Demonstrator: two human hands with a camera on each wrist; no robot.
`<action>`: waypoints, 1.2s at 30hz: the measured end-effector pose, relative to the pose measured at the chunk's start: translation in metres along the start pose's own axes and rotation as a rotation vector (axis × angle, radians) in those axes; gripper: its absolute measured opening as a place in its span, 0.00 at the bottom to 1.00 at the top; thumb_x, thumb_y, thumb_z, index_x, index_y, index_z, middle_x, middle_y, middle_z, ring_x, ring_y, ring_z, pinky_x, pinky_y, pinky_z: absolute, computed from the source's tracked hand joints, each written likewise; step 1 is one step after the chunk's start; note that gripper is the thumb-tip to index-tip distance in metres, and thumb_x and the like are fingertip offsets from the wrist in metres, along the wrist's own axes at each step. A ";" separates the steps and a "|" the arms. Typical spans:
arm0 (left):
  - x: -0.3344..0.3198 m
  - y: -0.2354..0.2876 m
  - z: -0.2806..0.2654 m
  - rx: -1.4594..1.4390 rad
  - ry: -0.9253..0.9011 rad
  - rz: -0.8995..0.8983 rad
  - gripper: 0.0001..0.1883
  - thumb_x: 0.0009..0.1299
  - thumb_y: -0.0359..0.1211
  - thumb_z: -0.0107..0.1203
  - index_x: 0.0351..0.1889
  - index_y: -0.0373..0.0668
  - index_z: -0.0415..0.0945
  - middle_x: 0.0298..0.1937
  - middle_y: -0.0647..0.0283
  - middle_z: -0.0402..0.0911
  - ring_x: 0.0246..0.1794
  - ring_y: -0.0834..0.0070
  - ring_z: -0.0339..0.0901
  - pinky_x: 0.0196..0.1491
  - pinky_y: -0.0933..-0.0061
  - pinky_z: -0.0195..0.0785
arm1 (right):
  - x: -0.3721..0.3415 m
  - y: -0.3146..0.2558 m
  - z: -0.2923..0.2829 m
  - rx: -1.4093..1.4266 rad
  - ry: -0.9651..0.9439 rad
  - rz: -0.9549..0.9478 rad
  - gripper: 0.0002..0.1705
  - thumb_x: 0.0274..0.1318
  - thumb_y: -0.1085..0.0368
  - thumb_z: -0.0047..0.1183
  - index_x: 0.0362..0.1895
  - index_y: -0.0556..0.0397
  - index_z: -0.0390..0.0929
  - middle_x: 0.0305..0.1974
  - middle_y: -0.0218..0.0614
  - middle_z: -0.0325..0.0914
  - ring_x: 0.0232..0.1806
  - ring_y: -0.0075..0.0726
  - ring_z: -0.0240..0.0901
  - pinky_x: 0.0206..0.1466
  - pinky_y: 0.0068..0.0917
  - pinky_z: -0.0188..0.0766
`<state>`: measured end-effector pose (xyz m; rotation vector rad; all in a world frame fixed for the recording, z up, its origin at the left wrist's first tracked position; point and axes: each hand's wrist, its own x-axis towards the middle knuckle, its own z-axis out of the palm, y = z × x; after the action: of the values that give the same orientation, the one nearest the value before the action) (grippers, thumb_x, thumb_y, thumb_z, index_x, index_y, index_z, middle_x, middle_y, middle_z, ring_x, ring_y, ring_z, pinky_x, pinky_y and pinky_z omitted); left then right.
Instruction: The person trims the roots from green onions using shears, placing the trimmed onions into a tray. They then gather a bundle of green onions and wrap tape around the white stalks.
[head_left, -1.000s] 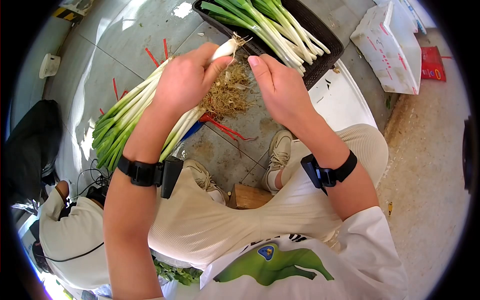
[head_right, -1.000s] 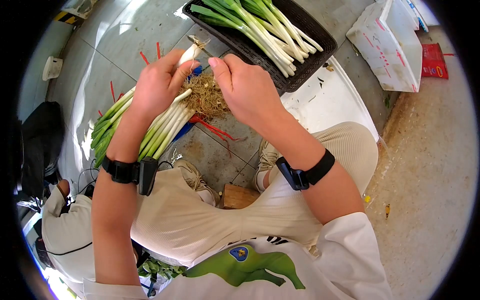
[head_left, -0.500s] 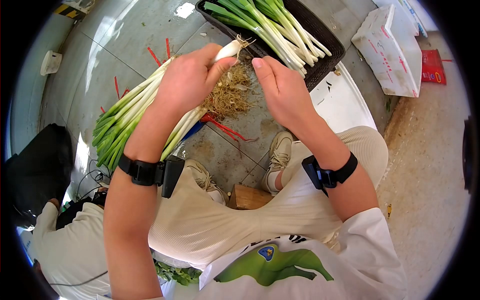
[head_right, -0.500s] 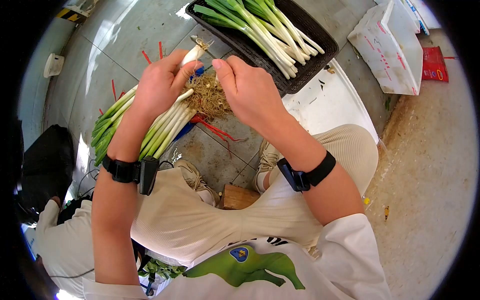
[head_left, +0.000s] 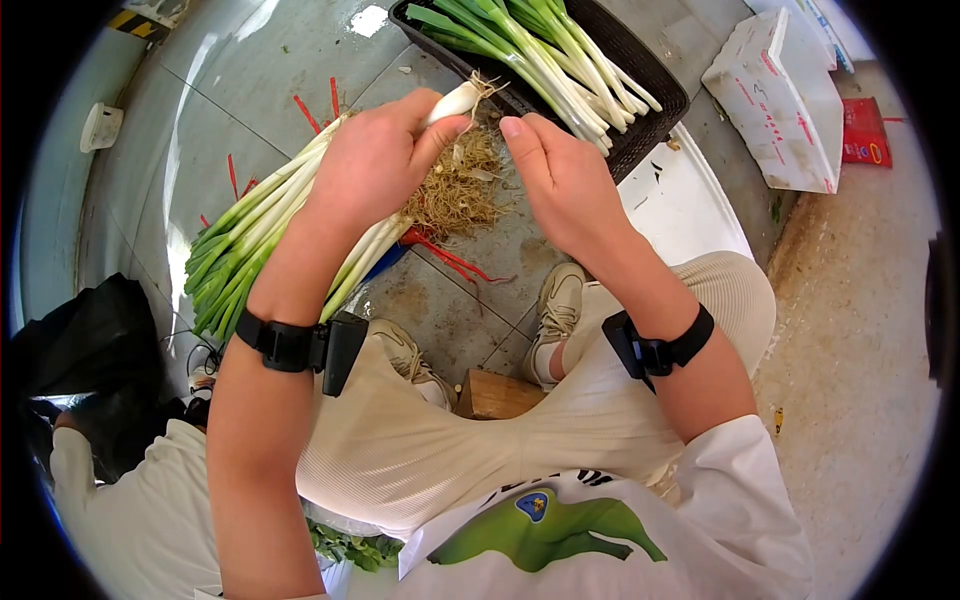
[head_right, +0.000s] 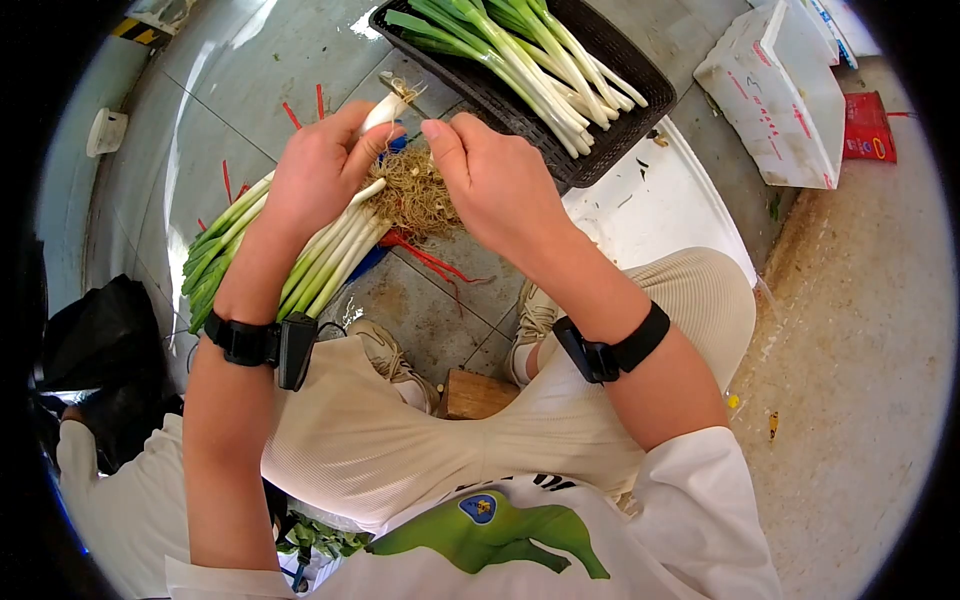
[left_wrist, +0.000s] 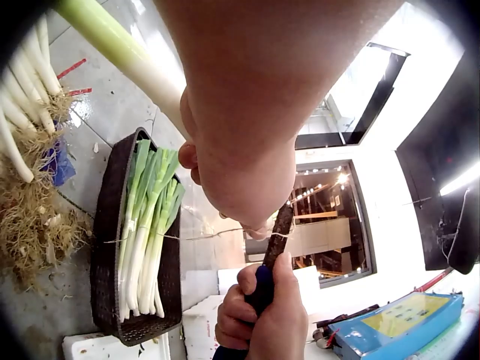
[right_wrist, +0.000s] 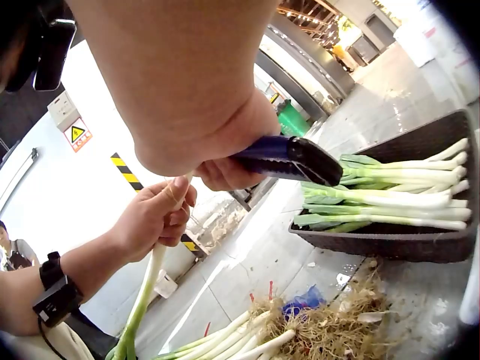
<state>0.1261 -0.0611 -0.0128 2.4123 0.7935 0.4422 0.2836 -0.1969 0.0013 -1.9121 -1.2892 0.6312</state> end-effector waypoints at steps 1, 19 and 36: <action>0.000 0.000 0.000 -0.008 -0.003 -0.006 0.21 0.75 0.51 0.55 0.39 0.40 0.77 0.19 0.56 0.72 0.19 0.62 0.69 0.28 0.64 0.64 | 0.000 -0.001 -0.001 0.009 -0.006 0.013 0.26 0.74 0.48 0.41 0.32 0.58 0.74 0.21 0.53 0.75 0.26 0.65 0.73 0.30 0.51 0.67; -0.001 0.001 0.000 0.061 0.001 0.030 0.20 0.73 0.51 0.55 0.35 0.42 0.73 0.21 0.55 0.76 0.24 0.52 0.75 0.27 0.54 0.66 | -0.001 0.000 0.002 -0.051 0.011 0.018 0.26 0.74 0.48 0.40 0.31 0.57 0.74 0.22 0.54 0.76 0.28 0.67 0.74 0.31 0.54 0.68; -0.007 -0.011 0.011 0.197 0.079 0.093 0.18 0.73 0.49 0.57 0.38 0.43 0.76 0.24 0.55 0.75 0.23 0.52 0.74 0.28 0.59 0.66 | 0.007 0.011 0.013 -0.022 -0.063 0.103 0.30 0.75 0.46 0.35 0.31 0.59 0.74 0.26 0.59 0.76 0.35 0.70 0.75 0.36 0.55 0.70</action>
<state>0.1216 -0.0625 -0.0292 2.6367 0.7936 0.5197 0.2825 -0.1889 -0.0155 -2.0009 -1.2468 0.7374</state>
